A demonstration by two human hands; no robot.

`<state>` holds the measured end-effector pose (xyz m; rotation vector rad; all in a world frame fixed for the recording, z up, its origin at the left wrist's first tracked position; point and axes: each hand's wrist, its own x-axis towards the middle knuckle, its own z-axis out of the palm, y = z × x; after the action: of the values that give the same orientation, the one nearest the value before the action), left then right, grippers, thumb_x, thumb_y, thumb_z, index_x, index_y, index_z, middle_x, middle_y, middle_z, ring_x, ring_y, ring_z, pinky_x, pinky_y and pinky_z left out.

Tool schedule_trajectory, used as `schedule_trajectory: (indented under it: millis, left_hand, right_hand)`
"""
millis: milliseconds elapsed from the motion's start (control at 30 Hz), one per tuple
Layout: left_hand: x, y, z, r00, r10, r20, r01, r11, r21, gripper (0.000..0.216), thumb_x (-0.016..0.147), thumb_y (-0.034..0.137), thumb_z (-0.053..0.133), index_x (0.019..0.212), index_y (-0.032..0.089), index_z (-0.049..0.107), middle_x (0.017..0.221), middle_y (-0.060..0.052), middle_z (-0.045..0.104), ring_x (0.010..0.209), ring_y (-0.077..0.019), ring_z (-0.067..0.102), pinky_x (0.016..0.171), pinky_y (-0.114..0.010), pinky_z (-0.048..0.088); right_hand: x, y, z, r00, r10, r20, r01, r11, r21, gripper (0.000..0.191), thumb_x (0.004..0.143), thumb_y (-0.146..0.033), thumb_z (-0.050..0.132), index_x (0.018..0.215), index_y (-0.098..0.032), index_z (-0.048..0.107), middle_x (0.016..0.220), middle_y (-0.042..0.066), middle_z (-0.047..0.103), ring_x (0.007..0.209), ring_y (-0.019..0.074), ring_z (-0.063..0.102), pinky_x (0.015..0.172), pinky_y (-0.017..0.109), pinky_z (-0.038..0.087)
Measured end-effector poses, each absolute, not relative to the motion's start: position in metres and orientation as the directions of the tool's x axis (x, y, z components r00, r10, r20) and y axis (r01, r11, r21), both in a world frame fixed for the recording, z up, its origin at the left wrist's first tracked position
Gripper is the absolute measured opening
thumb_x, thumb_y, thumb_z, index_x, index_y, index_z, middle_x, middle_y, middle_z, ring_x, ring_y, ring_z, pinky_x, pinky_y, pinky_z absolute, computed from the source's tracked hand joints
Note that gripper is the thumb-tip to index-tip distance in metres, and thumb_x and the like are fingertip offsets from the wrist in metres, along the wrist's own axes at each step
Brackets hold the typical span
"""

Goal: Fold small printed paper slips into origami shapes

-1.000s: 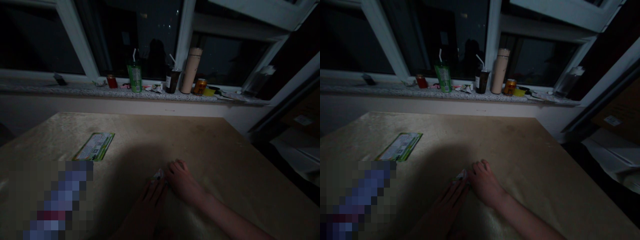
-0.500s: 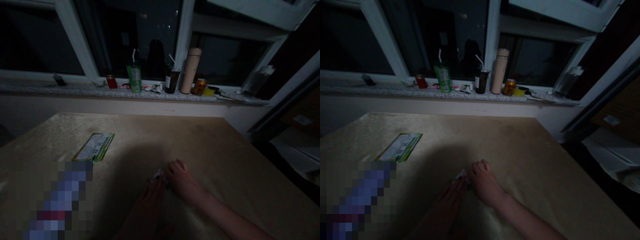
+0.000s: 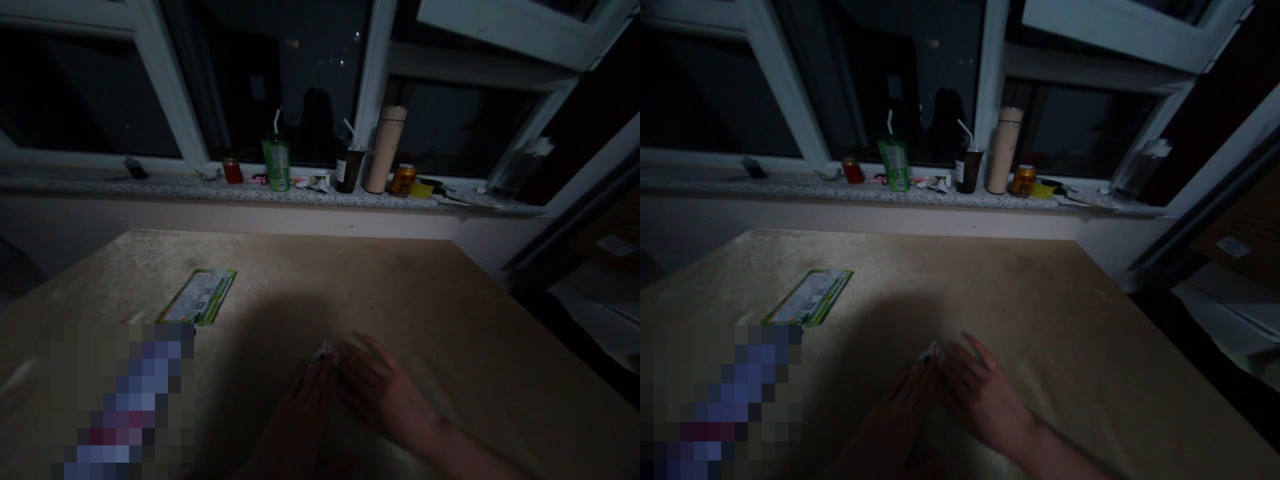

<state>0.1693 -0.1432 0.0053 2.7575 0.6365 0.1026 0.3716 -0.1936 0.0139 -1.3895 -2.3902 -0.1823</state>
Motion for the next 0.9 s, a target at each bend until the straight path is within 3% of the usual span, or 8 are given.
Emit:
schedule_trajectory:
  millis: [200, 400, 567, 767, 900]
  left_hand:
    - [0.170, -0.144, 0.010, 0.884, 0.467, -0.015, 0.451, -0.843, 0.294, 0.094, 0.081, 0.053, 0.060, 0.149, 0.009, 0.012, 0.154, -0.014, 0.007, 0.140, -0.0313, 0.011, 0.113, -0.046, 0.018]
    - [0.157, -0.142, 0.006, 0.857, 0.515, 0.018, 0.491, -0.825, 0.279, 0.088, 0.081, 0.048, 0.060, 0.148, 0.009, 0.020, 0.153, -0.013, 0.016, 0.138, -0.0315, 0.019, 0.112, -0.044, 0.025]
    - [0.148, -0.137, 0.014, 0.878, 0.479, -0.011, 0.464, -0.844, 0.270, 0.077, 0.083, 0.040, 0.058, 0.146, 0.011, 0.026, 0.152, -0.012, 0.022, 0.137, -0.0294, 0.024, 0.111, -0.043, 0.027]
    - [0.146, -0.135, 0.010, 0.879, 0.476, 0.033, 0.448, -0.846, 0.289, 0.084, 0.082, 0.043, 0.059, 0.149, 0.016, 0.017, 0.153, -0.011, 0.020, 0.137, -0.0299, 0.025, 0.110, -0.045, 0.029]
    - [0.143, -0.134, 0.011, 0.878, 0.477, 0.044, 0.444, -0.844, 0.300, 0.076, 0.087, 0.042, 0.055, 0.149, 0.020, 0.017, 0.153, -0.007, 0.021, 0.137, -0.0289, 0.026, 0.110, -0.045, 0.030]
  right_hand:
    - [0.378, -0.203, 0.017, -0.391, 0.896, 0.213, 0.877, 0.433, -0.211, 0.049, 0.093, -0.020, 0.045, 0.141, -0.021, 0.036, 0.137, 0.004, 0.051, 0.131, 0.0215, 0.040, 0.116, 0.053, 0.008]
    - [0.380, -0.205, 0.019, -0.371, 0.907, 0.200, 0.861, 0.417, -0.291, 0.052, 0.093, -0.022, 0.046, 0.143, -0.023, 0.033, 0.138, 0.005, 0.049, 0.134, 0.0231, 0.036, 0.115, 0.056, 0.004]
    - [0.381, -0.206, 0.017, -0.376, 0.907, 0.190, 0.853, 0.419, -0.313, 0.052, 0.093, -0.022, 0.047, 0.143, -0.023, 0.032, 0.140, 0.006, 0.046, 0.134, 0.0238, 0.034, 0.115, 0.055, 0.004]
    - [0.382, -0.208, 0.017, -0.375, 0.908, 0.184, 0.858, 0.416, -0.303, 0.056, 0.093, -0.023, 0.048, 0.145, -0.023, 0.028, 0.143, 0.005, 0.043, 0.135, 0.0241, 0.032, 0.114, 0.058, 0.009]
    - [0.382, -0.209, 0.018, -0.376, 0.905, 0.198, 0.857, 0.421, -0.296, 0.056, 0.092, -0.024, 0.050, 0.144, -0.024, 0.030, 0.142, 0.005, 0.044, 0.135, 0.0245, 0.033, 0.114, 0.057, 0.012]
